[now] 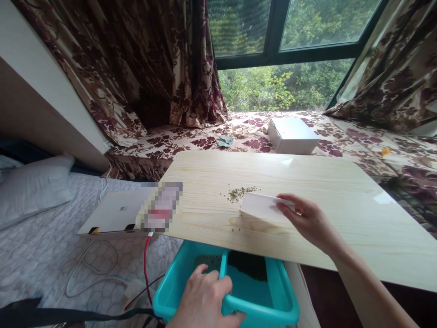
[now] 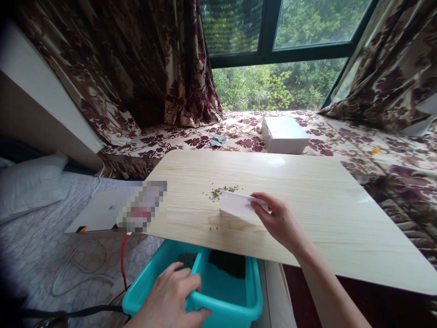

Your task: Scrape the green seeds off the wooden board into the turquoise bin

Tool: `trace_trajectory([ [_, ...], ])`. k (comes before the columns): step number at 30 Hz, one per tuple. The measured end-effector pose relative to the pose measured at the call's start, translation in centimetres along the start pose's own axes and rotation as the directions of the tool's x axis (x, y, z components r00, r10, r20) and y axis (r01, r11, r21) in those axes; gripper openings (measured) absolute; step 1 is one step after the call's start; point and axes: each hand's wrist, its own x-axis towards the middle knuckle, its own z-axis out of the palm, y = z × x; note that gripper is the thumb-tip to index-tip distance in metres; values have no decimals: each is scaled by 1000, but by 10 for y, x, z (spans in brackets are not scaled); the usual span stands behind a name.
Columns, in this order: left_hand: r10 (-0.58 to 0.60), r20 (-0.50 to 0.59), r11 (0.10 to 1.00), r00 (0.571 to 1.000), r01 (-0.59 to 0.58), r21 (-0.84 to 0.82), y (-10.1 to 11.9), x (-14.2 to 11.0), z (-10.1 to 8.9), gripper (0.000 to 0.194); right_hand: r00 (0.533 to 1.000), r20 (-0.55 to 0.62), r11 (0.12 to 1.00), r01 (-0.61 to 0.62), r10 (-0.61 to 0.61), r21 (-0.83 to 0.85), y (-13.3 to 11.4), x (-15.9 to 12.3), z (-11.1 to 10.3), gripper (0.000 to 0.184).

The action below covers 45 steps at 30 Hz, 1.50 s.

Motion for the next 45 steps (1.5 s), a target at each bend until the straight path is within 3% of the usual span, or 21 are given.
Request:
trace_trajectory([
  [4,0,-15,1000,1000,0,16,1,-1,-1,24,999,-40,999,-26,27,30,-2,5,5,35],
  [10,-9,-19,1000,1000,9,22,3,0,-5,21,999,17,998,34,-35,43,-3,6,9,31],
  [21,23,-63,1000,998,-21,22,-3,-3,3,18,998,49,999,24,-26,39,-5,-7,-5,30],
  [29,32,-55,999,998,-31,24,-4,-4,3,18,996,-6,991,-92,93,94,0,-2,3,37],
  [37,-5,-45,1000,999,5,-1,-4,-4,-2,19,994,107,994,-4,-8,109,-11,-2,4,38],
  [45,-45,-54,999,998,45,-1,1,-5,-8,17,984,179,967,-41,-5,252,-14,9,34,34],
])
